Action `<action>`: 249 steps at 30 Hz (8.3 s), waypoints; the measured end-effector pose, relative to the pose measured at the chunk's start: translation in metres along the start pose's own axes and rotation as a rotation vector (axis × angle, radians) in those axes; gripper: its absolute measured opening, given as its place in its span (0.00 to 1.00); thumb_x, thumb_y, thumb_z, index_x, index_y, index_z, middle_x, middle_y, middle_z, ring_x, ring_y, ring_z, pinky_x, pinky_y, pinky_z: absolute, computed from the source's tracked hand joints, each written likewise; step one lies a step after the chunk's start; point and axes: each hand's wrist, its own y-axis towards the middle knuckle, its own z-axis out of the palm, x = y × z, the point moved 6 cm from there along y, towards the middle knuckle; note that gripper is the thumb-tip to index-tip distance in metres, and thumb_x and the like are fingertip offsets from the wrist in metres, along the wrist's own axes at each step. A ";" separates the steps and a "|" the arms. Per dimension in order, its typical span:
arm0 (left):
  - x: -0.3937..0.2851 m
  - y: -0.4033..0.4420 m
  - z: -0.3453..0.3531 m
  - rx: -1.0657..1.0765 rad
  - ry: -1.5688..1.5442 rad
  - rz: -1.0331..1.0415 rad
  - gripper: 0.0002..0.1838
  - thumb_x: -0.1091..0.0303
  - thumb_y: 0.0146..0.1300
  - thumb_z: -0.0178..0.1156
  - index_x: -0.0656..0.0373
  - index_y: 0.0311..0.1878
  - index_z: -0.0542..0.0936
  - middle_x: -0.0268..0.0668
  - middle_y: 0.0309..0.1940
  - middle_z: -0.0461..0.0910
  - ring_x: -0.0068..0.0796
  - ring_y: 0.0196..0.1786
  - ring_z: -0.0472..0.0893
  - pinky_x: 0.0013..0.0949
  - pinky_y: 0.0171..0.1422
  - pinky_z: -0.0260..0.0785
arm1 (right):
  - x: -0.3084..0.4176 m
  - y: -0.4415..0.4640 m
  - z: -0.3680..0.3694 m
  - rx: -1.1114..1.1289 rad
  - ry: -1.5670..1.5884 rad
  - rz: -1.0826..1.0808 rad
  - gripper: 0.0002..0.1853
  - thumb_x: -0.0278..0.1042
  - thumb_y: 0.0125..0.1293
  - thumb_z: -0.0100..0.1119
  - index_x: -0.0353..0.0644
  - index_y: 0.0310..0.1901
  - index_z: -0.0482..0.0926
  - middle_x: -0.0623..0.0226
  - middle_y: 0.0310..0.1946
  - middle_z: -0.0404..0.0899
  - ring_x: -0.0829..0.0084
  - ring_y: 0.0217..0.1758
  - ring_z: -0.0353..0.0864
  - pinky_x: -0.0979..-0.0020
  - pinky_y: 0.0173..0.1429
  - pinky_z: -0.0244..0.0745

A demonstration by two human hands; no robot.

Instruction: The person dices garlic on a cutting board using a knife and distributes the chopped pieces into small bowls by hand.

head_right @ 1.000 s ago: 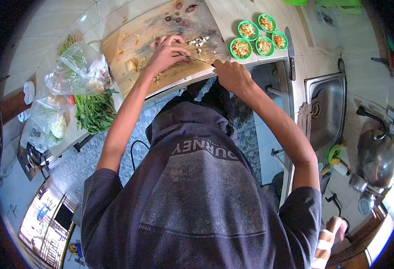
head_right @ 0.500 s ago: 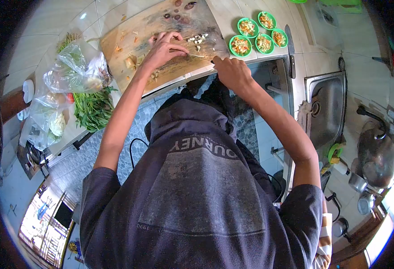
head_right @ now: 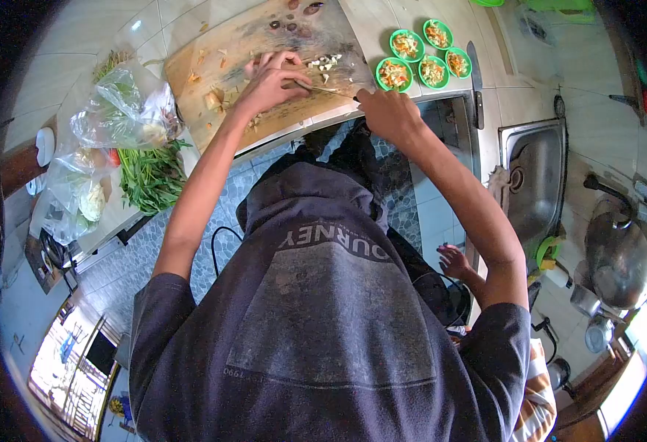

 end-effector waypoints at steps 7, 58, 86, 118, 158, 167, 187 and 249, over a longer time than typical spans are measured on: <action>-0.022 0.004 0.014 -0.050 0.013 0.023 0.13 0.54 0.49 0.73 0.32 0.41 0.88 0.20 0.56 0.70 0.30 0.63 0.65 0.49 0.65 0.44 | -0.002 0.005 -0.007 0.009 -0.031 -0.036 0.10 0.37 0.66 0.54 0.40 0.41 0.76 0.52 0.29 0.83 0.51 0.36 0.85 0.53 0.39 0.79; -0.011 -0.002 0.004 0.000 -0.039 -0.009 0.14 0.56 0.58 0.66 0.36 0.48 0.86 0.20 0.54 0.73 0.26 0.60 0.68 0.44 0.67 0.46 | -0.033 -0.041 0.019 -0.148 0.199 0.162 0.13 0.44 0.71 0.50 0.42 0.44 0.71 0.47 0.25 0.81 0.44 0.33 0.82 0.47 0.35 0.76; 0.002 0.001 0.001 -0.052 -0.070 -0.062 0.12 0.51 0.55 0.69 0.43 0.40 0.86 0.25 0.41 0.80 0.27 0.52 0.75 0.44 0.63 0.48 | 0.017 -0.047 0.079 -0.284 0.483 0.432 0.14 0.44 0.70 0.52 0.42 0.46 0.74 0.46 0.27 0.81 0.44 0.33 0.82 0.48 0.36 0.77; 0.002 0.005 -0.009 0.029 -0.201 -0.168 0.11 0.54 0.61 0.64 0.46 0.43 0.86 0.27 0.40 0.84 0.27 0.49 0.78 0.38 0.59 0.53 | 0.008 -0.007 0.062 -0.190 0.371 0.276 0.14 0.44 0.70 0.50 0.44 0.48 0.74 0.47 0.28 0.82 0.45 0.35 0.83 0.48 0.38 0.77; 0.004 -0.017 -0.002 -0.260 0.011 -0.112 0.14 0.52 0.58 0.67 0.40 0.47 0.86 0.19 0.46 0.80 0.25 0.53 0.75 0.41 0.62 0.51 | 0.041 -0.010 0.083 -0.185 0.539 0.364 0.14 0.44 0.72 0.47 0.39 0.43 0.70 0.40 0.26 0.80 0.39 0.34 0.80 0.43 0.38 0.74; 0.001 -0.022 -0.004 -0.350 -0.038 -0.118 0.13 0.54 0.58 0.67 0.41 0.46 0.86 0.22 0.47 0.81 0.25 0.52 0.75 0.38 0.62 0.52 | 0.047 0.011 0.103 -0.283 0.916 0.186 0.18 0.45 0.72 0.47 0.33 0.39 0.70 0.35 0.27 0.78 0.34 0.36 0.79 0.42 0.40 0.74; 0.016 -0.024 0.001 -0.331 -0.083 -0.335 0.18 0.61 0.55 0.69 0.38 0.51 0.83 0.24 0.51 0.75 0.33 0.58 0.70 0.50 0.65 0.48 | 0.070 0.004 0.087 -0.382 0.470 0.324 0.16 0.44 0.74 0.45 0.37 0.41 0.64 0.44 0.19 0.77 0.43 0.24 0.80 0.48 0.27 0.76; 0.008 0.020 -0.062 -0.379 -0.643 -0.558 0.11 0.71 0.62 0.65 0.61 0.48 0.83 0.36 0.37 0.85 0.21 0.36 0.81 0.25 0.43 0.74 | -0.043 0.008 0.055 -0.206 0.816 0.102 0.14 0.43 0.69 0.54 0.39 0.43 0.76 0.42 0.31 0.79 0.40 0.38 0.79 0.47 0.42 0.71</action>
